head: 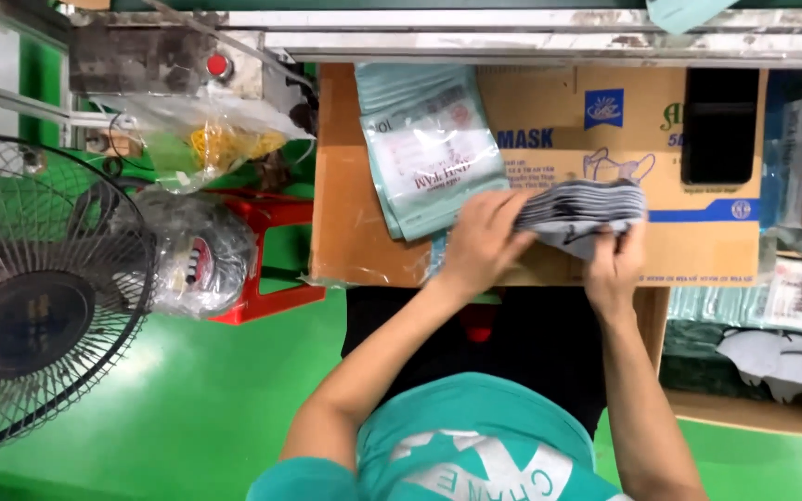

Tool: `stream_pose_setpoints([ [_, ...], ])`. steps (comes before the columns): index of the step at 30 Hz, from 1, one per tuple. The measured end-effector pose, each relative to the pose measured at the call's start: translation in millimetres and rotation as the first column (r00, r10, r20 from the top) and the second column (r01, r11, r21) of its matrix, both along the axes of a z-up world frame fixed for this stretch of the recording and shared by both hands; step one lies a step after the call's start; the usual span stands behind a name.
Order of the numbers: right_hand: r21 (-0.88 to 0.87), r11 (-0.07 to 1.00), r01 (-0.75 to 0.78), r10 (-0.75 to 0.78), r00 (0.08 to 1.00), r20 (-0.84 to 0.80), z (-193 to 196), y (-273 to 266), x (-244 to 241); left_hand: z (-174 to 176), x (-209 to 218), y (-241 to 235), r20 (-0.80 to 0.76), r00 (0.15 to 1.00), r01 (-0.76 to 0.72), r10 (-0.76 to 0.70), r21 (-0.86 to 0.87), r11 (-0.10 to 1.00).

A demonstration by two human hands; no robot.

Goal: The recorder is packing stacks of face masks into plastic bags and placing them into cardboard boxes on a production line.

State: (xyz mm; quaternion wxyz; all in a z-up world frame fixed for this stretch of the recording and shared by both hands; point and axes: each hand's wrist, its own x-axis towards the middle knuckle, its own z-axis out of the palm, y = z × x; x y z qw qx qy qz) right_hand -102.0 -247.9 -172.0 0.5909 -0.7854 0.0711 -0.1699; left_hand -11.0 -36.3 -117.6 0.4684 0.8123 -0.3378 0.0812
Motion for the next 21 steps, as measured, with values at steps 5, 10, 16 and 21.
stream_pose_setpoints([
  [5, -0.022, 0.987, 0.160, -0.154, 0.972, 0.178, 8, 3, 6, -9, 27, 57, 0.263, 0.959, -0.164, 0.102, 0.225, 0.961],
  [10, -0.027, 0.992, 0.120, -0.118, 0.990, 0.081, 22, 18, 28, -2, 46, 51, 0.241, 0.969, -0.153, 0.061, 0.385, 0.910],
  [16, 0.290, 0.952, -0.098, 0.132, 0.986, -0.101, 42, 71, 70, -8, 62, 37, 0.164, 0.981, -0.160, 0.102, 0.397, 0.904],
  [21, 0.506, 0.862, -0.017, 0.107, 0.983, -0.149, 21, 63, 78, 33, 46, 43, 0.191, 0.978, -0.117, 0.080, 0.192, 0.974],
])
